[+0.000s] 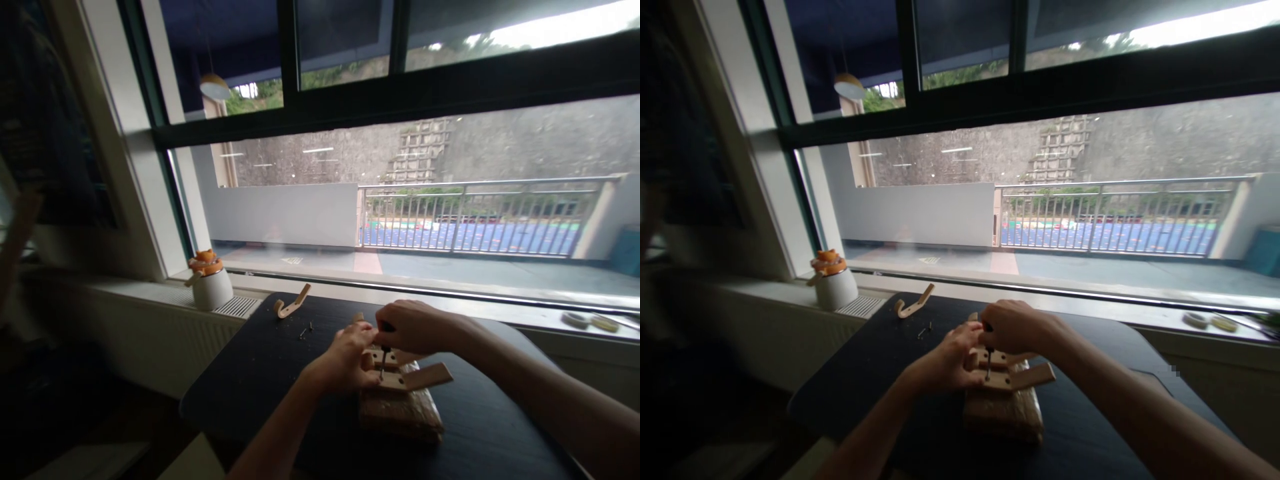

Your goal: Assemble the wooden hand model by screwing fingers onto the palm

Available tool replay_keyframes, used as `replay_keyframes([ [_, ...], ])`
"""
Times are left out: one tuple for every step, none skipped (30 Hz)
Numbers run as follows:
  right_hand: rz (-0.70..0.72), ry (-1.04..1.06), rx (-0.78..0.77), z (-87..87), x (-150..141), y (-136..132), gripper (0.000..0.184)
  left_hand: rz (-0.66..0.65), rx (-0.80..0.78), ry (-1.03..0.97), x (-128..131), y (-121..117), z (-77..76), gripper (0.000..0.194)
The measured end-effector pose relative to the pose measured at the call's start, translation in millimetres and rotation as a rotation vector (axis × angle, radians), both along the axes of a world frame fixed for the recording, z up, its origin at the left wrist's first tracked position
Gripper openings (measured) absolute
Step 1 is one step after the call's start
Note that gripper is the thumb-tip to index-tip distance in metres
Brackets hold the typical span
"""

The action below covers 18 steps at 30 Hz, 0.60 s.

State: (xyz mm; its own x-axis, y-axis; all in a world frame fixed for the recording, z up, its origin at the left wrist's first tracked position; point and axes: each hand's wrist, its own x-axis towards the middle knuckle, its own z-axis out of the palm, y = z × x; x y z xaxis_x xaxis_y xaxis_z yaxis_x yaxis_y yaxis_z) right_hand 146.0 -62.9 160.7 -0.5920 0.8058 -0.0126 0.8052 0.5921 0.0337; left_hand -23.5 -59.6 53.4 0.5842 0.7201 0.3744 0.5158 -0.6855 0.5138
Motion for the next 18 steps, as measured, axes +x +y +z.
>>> replay_keyframes([
  [-0.007,0.002,-0.003,0.3,1,0,0.033,0.021,-0.007,-0.100,-4,-4,-3.7,0.076],
  [-0.015,0.004,-0.005,0.6,2,0,0.034,0.037,-0.019,-0.204,-7,-9,-8.7,0.078],
  [-0.023,0.007,-0.006,0.8,2,-1,0.034,0.071,-0.034,-0.305,-9,-14,-14.6,0.077],
  [-0.029,0.009,-0.006,1.0,3,-1,0.033,0.124,-0.040,-0.389,-10,-18,-21.2,0.074],
  [-0.033,0.011,-0.006,1.2,3,-2,0.032,0.179,-0.039,-0.451,-10,-21,-27.9,0.073],
  [-0.035,0.013,-0.004,1.4,2,-2,0.031,0.234,-0.027,-0.496,-9,-24,-34.4,0.070],
  [-0.036,0.014,-0.002,1.6,2,-3,0.031,0.279,0.010,-0.526,-7,-26,-40.4,0.066],
  [-0.038,0.014,0.001,1.7,1,-4,0.031,0.317,0.070,-0.539,-4,-28,-45.8,0.061],
  [-0.039,0.013,0.005,1.7,0,-5,0.031,0.343,0.143,-0.538,-2,-29,-50.4,0.058],
  [-0.040,0.012,0.008,1.7,0,-5,0.031,0.358,0.209,-0.526,1,-30,-54.4,0.055],
  [-0.041,0.011,0.011,1.4,-1,-5,0.031,0.371,0.256,-0.510,5,-30,-57.9,0.055],
  [-0.042,0.010,0.012,1.1,-1,-5,0.031,0.383,0.282,-0.498,8,-31,-61.2,0.056],
  [-0.043,0.010,0.013,0.5,-1,-5,0.031,0.398,0.289,-0.490,10,-31,-64.3,0.057],
  [-0.042,0.011,0.014,-0.1,-1,-4,0.031,0.415,0.285,-0.488,13,-31,-67.3,0.058],
  [-0.041,0.013,0.014,-0.8,-1,-3,0.031,0.432,0.280,-0.491,15,-31,-70.2,0.058],
  [-0.039,0.016,0.016,-1.5,-1,-3,0.032,0.444,0.277,-0.497,17,-32,-72.8,0.057],
  [-0.037,0.018,0.017,-2.1,0,-2,0.031,0.454,0.278,-0.506,18,-32,-74.9,0.055],
  [-0.036,0.021,0.018,-2.7,0,-2,0.031,0.460,0.284,-0.517,19,-32,-76.4,0.053],
])
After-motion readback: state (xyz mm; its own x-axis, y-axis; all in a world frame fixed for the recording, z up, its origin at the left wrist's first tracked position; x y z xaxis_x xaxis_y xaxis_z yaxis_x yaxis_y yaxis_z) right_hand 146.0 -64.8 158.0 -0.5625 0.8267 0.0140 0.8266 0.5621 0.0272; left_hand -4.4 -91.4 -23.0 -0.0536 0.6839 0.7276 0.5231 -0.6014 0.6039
